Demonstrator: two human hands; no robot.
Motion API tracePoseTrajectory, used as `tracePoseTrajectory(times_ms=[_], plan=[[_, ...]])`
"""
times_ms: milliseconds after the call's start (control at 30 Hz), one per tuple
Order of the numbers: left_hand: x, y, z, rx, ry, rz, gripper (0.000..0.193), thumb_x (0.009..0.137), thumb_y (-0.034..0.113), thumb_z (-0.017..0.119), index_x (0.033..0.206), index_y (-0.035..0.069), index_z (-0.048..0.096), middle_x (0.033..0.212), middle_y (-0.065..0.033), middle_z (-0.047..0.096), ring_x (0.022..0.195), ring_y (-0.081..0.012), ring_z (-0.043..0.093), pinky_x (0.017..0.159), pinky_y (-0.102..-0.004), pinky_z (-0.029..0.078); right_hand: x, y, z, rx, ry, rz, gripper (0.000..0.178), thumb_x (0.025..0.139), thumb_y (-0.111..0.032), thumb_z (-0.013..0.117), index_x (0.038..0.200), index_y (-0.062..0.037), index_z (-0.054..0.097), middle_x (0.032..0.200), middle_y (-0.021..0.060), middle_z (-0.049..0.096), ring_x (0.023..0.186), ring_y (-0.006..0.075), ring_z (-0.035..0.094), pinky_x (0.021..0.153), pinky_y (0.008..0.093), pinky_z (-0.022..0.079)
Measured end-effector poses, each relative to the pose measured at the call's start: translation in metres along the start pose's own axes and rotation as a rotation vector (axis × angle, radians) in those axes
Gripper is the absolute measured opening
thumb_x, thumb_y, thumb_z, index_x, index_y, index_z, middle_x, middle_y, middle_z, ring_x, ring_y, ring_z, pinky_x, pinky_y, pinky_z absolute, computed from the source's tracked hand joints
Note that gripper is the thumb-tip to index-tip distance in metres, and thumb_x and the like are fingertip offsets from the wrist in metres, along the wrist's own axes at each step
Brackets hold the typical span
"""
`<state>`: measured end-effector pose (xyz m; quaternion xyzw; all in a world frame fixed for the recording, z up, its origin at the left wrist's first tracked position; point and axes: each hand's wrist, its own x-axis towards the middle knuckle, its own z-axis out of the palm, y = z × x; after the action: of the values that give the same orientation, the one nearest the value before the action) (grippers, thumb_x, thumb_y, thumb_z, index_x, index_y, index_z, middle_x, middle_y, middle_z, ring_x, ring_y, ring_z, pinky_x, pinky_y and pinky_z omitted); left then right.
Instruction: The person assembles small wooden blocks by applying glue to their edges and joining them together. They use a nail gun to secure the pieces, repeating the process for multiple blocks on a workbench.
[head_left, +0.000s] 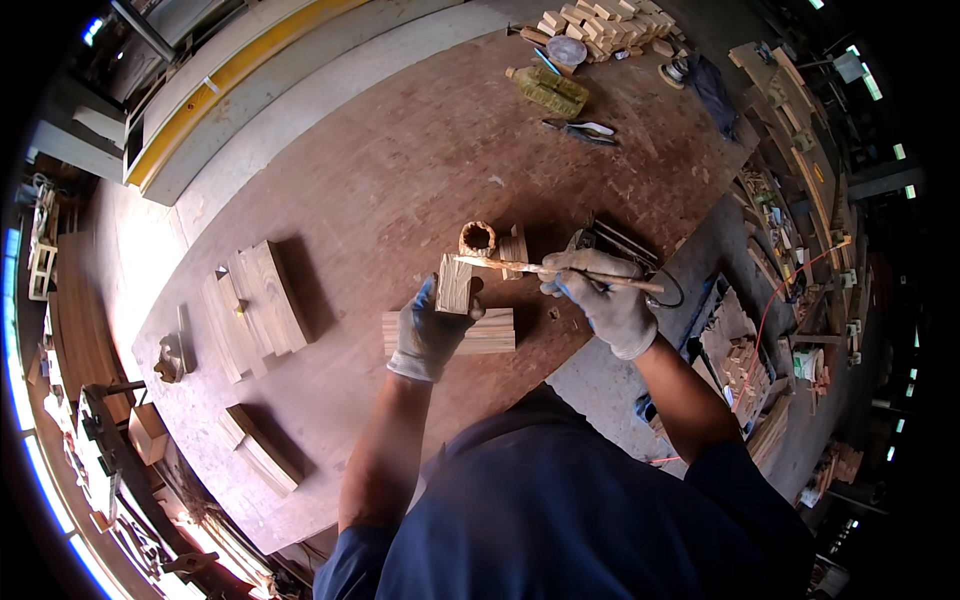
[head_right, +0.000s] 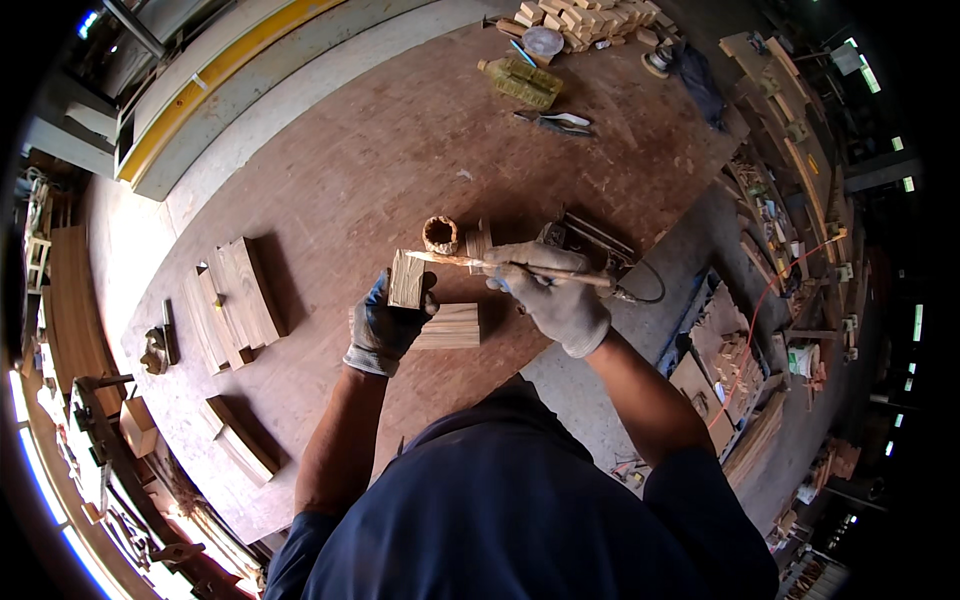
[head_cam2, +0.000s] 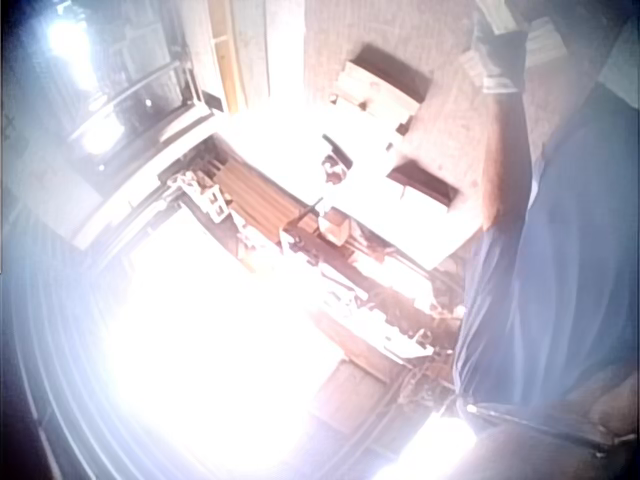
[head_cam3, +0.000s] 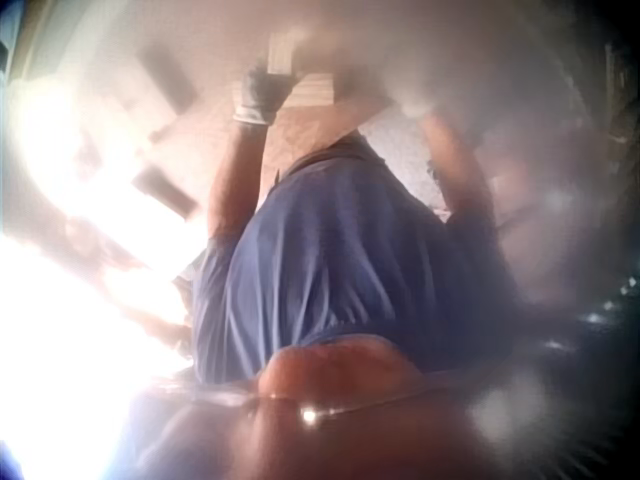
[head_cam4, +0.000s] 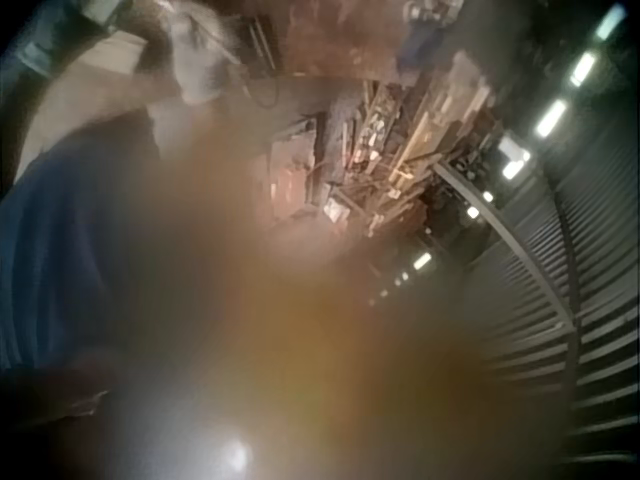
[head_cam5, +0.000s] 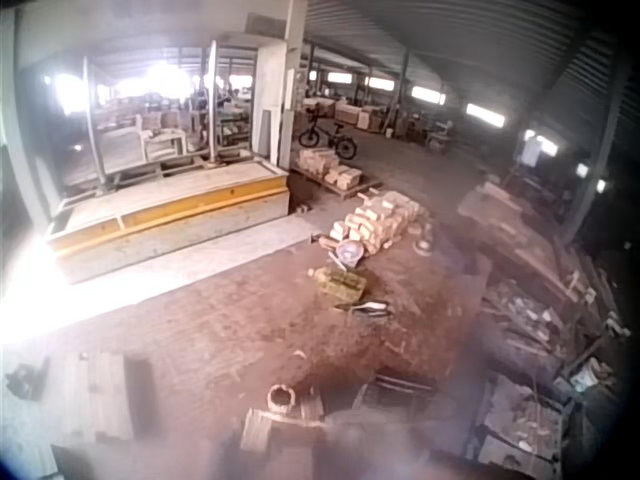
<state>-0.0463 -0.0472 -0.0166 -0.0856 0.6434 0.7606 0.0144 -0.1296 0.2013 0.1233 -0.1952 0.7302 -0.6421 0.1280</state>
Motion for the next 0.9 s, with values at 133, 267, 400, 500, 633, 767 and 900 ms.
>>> tracePoseTrajectory(times_ms=[133, 267, 400, 500, 633, 767, 900], plan=[[0.000, -0.002, 0.001, 0.055, 0.006, 0.012, 0.049, 0.116, 0.036, 0.050, 0.142, -0.004, 0.059, 0.128, -0.0250, 0.070, 0.104, -0.0346, 0.069, 0.089, -0.0483, 0.059, 0.003, -0.001, 0.009, -0.152, -0.032, -0.129, 0.015, 0.104, -0.004, 0.068, 0.114, 0.0045, 0.075, 0.106, 0.0148, 0.079, 0.095, 0.0206, 0.078, 0.084, 0.0336, 0.064], [0.000, -0.001, 0.001, 0.105, 0.006, 0.045, 0.036, 0.109, 0.018, 0.064, 0.139, -0.002, 0.061, 0.126, -0.0197, 0.074, 0.106, -0.0282, 0.072, 0.088, -0.0427, 0.062, 0.003, -0.008, 0.009, -0.355, -0.097, -0.215, 0.014, 0.102, -0.004, 0.070, 0.112, 0.0031, 0.076, 0.101, 0.0133, 0.080, 0.092, 0.0199, 0.078, 0.082, 0.0320, 0.063], [-0.001, -0.005, -0.003, 0.268, -0.011, 0.147, 0.037, 0.101, -0.002, 0.072, 0.137, 0.001, 0.062, 0.124, -0.0144, 0.076, 0.108, -0.0220, 0.074, 0.087, -0.0366, 0.063, 0.002, -0.017, 0.007, -0.205, -0.172, -0.162, 0.012, 0.102, -0.005, 0.071, 0.110, 0.0021, 0.077, 0.100, 0.0120, 0.080, 0.091, 0.0200, 0.078, 0.081, 0.0324, 0.063], [-0.001, -0.015, -0.008, 0.410, -0.010, 0.135, 0.036, 0.102, 0.001, 0.071, 0.138, 0.002, 0.062, 0.127, -0.0137, 0.075, 0.107, -0.0206, 0.073, 0.087, -0.0365, 0.063, 0.001, -0.020, 0.003, -0.099, -0.170, -0.064, 0.012, 0.102, -0.005, 0.070, 0.107, 0.0019, 0.077, 0.101, 0.0122, 0.079, 0.093, 0.0208, 0.078, 0.081, 0.0331, 0.063], [0.001, -0.015, -0.004, 0.135, -0.028, 0.012, 0.036, 0.111, 0.019, 0.061, 0.142, 0.001, 0.059, 0.131, -0.0180, 0.073, 0.106, -0.0249, 0.072, 0.090, -0.0413, 0.062, 0.002, -0.010, 0.004, -0.260, -0.118, -0.201, 0.012, 0.101, -0.005, 0.069, 0.107, 0.0028, 0.077, 0.103, 0.0144, 0.079, 0.096, 0.0237, 0.078, 0.083, 0.0346, 0.063], [0.004, -0.028, -0.009, 0.199, -0.048, 0.070, 0.050, 0.117, 0.036, 0.047, 0.147, -0.002, 0.056, 0.134, -0.0238, 0.070, 0.107, -0.0326, 0.070, 0.093, -0.0475, 0.060, -0.001, -0.005, 0.011, -0.263, -0.187, -0.371, 0.013, 0.097, -0.003, 0.072, 0.107, 0.0030, 0.078, 0.102, 0.0154, 0.078, 0.096, 0.0265, 0.077, 0.084, 0.0360, 0.063], [0.005, -0.034, -0.011, 0.161, -0.037, 0.054, 0.053, 0.117, 0.040, 0.046, 0.148, -0.003, 0.055, 0.136, -0.0246, 0.069, 0.108, -0.0344, 0.069, 0.093, -0.0493, 0.059, -0.010, -0.011, 0.010, -0.264, -0.321, -0.282, 0.014, 0.091, 0.007, 0.071, 0.104, 0.0041, 0.076, 0.104, 0.0155, 0.080, 0.097, 0.0274, 0.078, 0.085, 0.0374, 0.063]])
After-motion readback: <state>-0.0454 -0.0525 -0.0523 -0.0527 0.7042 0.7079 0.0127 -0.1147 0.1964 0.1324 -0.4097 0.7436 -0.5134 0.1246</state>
